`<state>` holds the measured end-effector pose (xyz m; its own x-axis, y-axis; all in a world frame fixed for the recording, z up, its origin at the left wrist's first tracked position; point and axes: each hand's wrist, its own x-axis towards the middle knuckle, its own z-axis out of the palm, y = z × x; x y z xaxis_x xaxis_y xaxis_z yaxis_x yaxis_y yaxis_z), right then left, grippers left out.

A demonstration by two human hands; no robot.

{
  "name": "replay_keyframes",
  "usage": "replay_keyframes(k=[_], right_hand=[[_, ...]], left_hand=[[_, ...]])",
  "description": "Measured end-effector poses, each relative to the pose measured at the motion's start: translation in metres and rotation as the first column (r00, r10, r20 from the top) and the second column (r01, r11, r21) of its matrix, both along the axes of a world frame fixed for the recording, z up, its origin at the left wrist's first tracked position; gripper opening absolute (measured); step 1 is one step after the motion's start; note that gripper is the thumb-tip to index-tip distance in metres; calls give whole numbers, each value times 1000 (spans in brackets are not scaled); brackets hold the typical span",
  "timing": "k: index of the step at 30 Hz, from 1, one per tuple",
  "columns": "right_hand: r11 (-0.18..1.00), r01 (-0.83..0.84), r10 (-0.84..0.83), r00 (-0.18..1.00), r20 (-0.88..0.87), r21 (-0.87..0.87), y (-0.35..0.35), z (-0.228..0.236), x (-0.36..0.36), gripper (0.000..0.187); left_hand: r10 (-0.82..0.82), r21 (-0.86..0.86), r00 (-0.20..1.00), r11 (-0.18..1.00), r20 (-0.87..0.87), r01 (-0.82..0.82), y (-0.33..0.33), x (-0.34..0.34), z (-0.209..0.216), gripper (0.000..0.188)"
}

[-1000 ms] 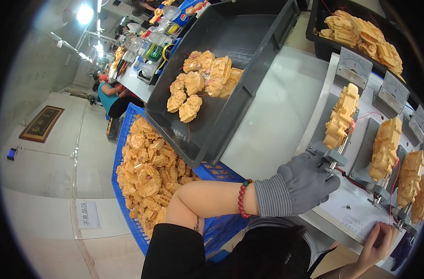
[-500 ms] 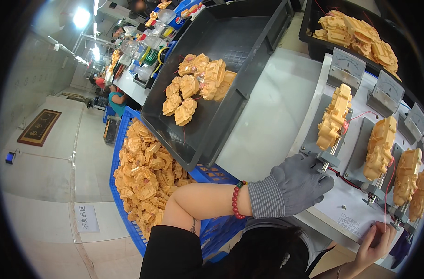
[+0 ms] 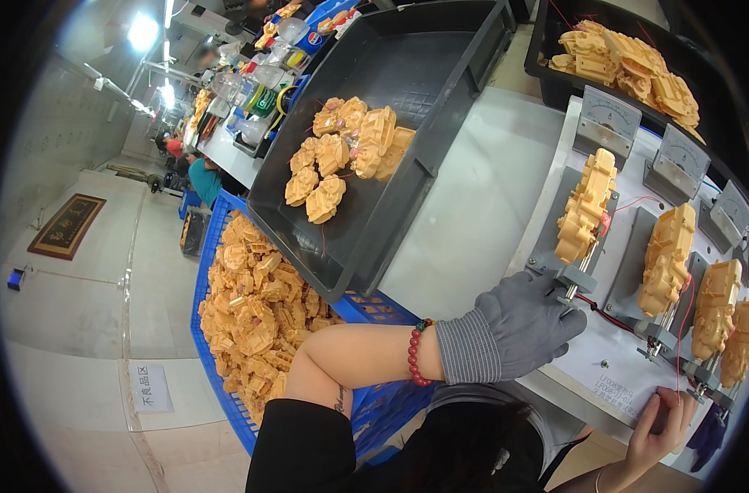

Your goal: Test toy waffle pieces using an electrical testing rig to verify quality or properties.

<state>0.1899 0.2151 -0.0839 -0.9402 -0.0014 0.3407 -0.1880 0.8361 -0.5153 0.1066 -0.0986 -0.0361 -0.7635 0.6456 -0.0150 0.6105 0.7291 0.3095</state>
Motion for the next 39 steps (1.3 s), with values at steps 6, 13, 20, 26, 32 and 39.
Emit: replay_keyframes(k=[6,13,20,26,32,39], right_hand=[[1000,-3,3,1000,-30,24,0,-2,-1,11],[987,-110,128,979,-158,116,0,-2,-3,14],[997,-63,68,991,-113,43,-1,-3,0,15],[995,-74,82,987,-138,61,-1,-1,-1,10],[999,-32,31,999,-40,-12,-1,1,0,7],[995,-10,10,1000,-4,-100,1,2,2,11]], left_hand=[[2,-15,1000,1000,16,-1,0,0,0,31],[-11,-18,1000,1000,-12,11,1,1,0,30],[-20,-38,1000,999,4,20,1,0,1,29],[-22,1,1000,1000,-11,22,0,0,-1,29],[-27,-34,998,999,49,29,0,-1,2,28],[76,-172,985,984,152,-50,-15,-6,22,20]])
